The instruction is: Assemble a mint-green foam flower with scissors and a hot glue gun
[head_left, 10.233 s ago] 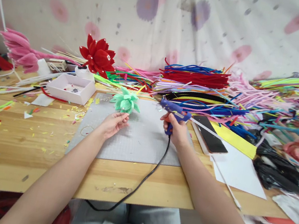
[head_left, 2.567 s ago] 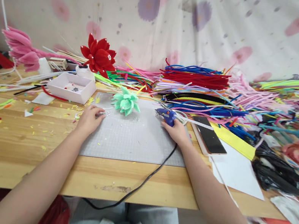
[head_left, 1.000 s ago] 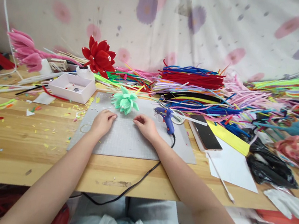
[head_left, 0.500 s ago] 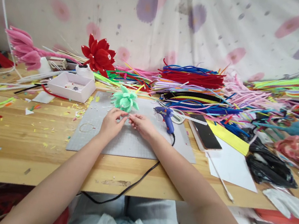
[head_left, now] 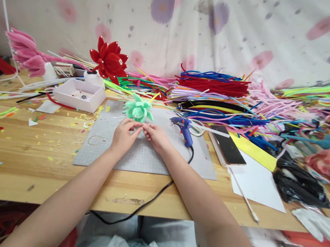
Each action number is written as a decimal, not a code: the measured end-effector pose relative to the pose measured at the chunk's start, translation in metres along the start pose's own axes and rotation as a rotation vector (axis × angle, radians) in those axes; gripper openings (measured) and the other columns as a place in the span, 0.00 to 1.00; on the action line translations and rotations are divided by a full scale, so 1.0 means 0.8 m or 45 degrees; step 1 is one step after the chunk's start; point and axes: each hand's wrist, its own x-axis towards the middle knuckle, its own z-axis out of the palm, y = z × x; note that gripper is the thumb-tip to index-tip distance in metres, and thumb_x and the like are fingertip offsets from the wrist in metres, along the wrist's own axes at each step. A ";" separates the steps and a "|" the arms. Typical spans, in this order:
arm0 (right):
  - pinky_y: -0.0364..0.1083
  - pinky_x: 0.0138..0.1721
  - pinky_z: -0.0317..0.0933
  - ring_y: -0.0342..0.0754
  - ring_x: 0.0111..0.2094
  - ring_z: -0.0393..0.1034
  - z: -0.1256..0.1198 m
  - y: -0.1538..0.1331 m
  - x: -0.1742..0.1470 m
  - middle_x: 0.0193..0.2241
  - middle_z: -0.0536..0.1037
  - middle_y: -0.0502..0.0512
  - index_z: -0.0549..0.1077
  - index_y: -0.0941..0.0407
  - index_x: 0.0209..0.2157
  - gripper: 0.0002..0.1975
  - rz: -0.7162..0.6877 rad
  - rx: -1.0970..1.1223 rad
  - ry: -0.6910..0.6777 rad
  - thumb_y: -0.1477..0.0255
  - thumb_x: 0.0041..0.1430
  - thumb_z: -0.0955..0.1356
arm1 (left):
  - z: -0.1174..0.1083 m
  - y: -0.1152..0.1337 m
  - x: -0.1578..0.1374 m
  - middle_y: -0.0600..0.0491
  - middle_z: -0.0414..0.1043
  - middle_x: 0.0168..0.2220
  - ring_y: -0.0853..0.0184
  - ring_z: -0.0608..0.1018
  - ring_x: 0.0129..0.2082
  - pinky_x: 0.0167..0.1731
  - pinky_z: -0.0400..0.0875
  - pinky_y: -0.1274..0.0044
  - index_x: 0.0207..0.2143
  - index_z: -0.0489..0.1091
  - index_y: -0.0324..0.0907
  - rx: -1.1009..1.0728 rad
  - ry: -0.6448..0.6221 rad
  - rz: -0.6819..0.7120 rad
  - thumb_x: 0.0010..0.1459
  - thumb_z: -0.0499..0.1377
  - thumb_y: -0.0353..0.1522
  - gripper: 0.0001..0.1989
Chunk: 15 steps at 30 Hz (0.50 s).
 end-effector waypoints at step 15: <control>0.38 0.18 0.50 0.35 0.17 0.55 -0.013 -0.015 -0.008 0.18 0.67 0.45 0.67 0.58 0.23 0.15 -0.130 -0.382 0.008 0.60 0.48 0.68 | 0.000 -0.018 0.002 0.52 0.70 0.28 0.71 0.69 0.26 0.29 0.64 0.77 0.27 0.75 0.39 -0.252 0.036 -0.173 0.47 0.60 0.33 0.06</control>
